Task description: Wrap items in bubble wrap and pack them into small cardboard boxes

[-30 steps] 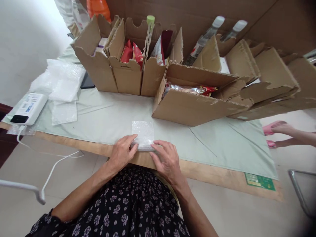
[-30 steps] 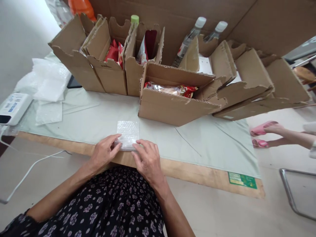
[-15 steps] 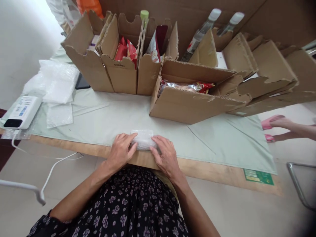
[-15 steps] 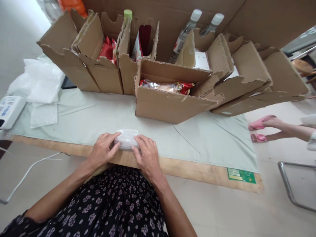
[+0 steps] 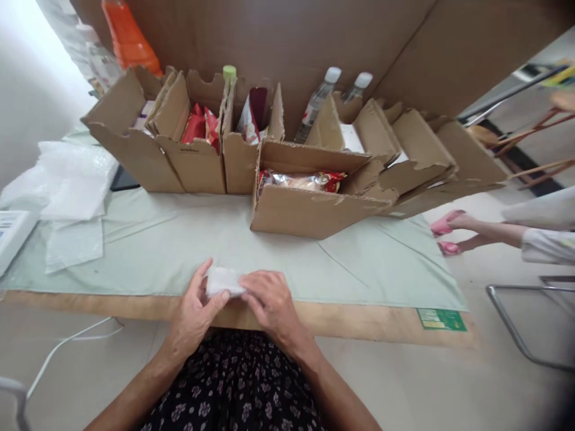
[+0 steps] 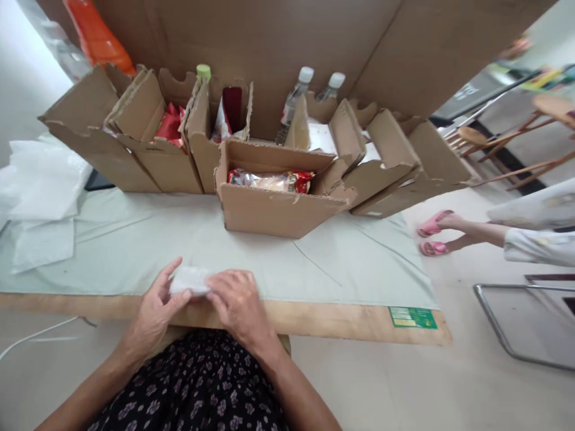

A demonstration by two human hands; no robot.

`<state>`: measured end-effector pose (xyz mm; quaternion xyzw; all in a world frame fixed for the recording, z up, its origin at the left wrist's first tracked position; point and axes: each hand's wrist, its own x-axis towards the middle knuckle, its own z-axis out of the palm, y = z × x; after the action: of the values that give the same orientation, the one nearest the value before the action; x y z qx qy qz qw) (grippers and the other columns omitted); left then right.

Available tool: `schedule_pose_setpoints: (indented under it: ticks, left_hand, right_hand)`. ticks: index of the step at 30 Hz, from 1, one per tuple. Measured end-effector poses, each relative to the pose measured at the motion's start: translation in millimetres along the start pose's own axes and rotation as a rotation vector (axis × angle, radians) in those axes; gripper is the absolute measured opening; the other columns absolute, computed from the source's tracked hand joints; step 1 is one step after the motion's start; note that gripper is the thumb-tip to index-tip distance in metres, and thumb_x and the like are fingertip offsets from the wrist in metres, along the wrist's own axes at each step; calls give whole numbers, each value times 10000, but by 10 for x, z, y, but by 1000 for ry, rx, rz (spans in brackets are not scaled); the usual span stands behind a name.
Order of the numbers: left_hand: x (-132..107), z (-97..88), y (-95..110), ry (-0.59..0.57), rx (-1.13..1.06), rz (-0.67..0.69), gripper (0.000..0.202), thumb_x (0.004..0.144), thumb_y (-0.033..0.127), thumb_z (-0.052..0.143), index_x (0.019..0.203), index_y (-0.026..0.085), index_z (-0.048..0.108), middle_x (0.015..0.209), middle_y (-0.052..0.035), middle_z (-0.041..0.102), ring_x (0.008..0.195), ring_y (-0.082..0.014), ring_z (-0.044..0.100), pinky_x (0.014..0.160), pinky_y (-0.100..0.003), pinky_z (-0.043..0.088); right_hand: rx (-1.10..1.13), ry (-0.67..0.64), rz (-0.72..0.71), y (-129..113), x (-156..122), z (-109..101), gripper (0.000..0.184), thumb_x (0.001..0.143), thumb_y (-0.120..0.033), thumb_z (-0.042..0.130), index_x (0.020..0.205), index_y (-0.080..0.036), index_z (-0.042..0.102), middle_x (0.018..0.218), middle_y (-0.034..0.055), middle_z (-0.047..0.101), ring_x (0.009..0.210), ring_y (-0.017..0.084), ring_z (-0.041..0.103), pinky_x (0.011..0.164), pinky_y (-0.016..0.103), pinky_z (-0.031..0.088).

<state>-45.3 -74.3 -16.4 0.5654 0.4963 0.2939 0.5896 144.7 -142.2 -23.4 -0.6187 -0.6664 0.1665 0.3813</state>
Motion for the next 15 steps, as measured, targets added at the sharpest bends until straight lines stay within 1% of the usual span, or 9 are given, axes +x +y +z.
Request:
schedule_pose_setpoints:
  ticks: [2, 4, 6, 7, 8, 10, 11, 13, 15]
  left_hand:
    - [23, 63, 67, -51, -31, -24, 735, 911, 408, 697, 1542, 159, 415, 1183, -124, 753, 992, -233, 758, 884, -361, 637]
    - [25, 139, 110, -109, -48, 35, 708, 922, 355, 695, 1553, 195, 418, 1191, -116, 756, 999, -232, 761, 893, -359, 641]
    - [13, 227, 128, -170, -63, 134, 673, 942, 311, 679, 1558, 233, 421, 1221, -111, 752, 1048, -235, 756, 928, -363, 637]
    - [12, 272, 138, -198, -59, 182, 644, 956, 297, 664, 1553, 250, 429, 1226, -106, 751, 1061, -234, 754, 932, -360, 637]
    - [22, 314, 158, -226, -42, 230, 616, 971, 290, 648, 1549, 269, 436, 1225, -100, 752, 1058, -230, 755, 922, -353, 640]
    - [92, 383, 258, -273, 31, 360, 615, 989, 307, 635, 1564, 303, 416, 1246, -97, 743, 1077, -233, 750, 929, -360, 641]
    - [157, 408, 345, -275, 84, 453, 643, 989, 330, 640, 1581, 311, 392, 1289, -108, 725, 1129, -251, 734, 966, -389, 632]
    - [349, 447, 591, -194, 234, 699, 727, 968, 364, 671, 1613, 309, 341, 1431, -135, 644, 1307, -311, 641, 1095, -492, 563]
    - [594, 487, 880, -20, 424, 941, 794, 941, 331, 703, 1627, 308, 304, 1569, -141, 520, 1480, -367, 474, 1203, -602, 434]
  right_hand:
    - [93, -18, 50, -29, -96, -73, 280, 1000, -329, 645, 1269, -285, 708, 1321, 79, 730, 1241, 254, 650, 1082, 474, 494]
    - [252, 26, 196, -5, -182, -164, 529, 937, -451, 719, 1422, -270, 609, 1488, 131, 618, 1342, 290, 604, 1089, 486, 517]
    - [468, 24, 328, 45, -227, -284, 726, 888, -551, 751, 1504, -241, 522, 1471, 163, 627, 1287, 292, 654, 1013, 442, 579]
    - [552, 3, 367, 67, -227, -363, 695, 893, -564, 742, 1473, -231, 549, 1376, 153, 692, 1188, 273, 708, 943, 403, 608]
    - [596, -17, 386, 84, -212, -460, 593, 908, -554, 729, 1390, -227, 616, 1240, 127, 754, 1057, 247, 747, 867, 364, 623]
    - [553, -8, 372, 98, -140, -726, 355, 939, -498, 710, 1167, -226, 728, 997, 70, 791, 840, 198, 747, 741, 308, 615]
    - [484, 35, 344, 97, -85, -898, 275, 946, -466, 709, 1085, -232, 751, 939, 54, 786, 787, 184, 734, 704, 295, 605]
    - [316, 167, 258, 92, 53, -1308, 195, 940, -423, 731, 1041, -262, 773, 945, 46, 790, 793, 186, 735, 692, 300, 604]
    - [128, 358, 164, 89, 231, -1769, 189, 918, -403, 770, 1076, -302, 787, 984, 51, 799, 843, 208, 746, 722, 341, 610]
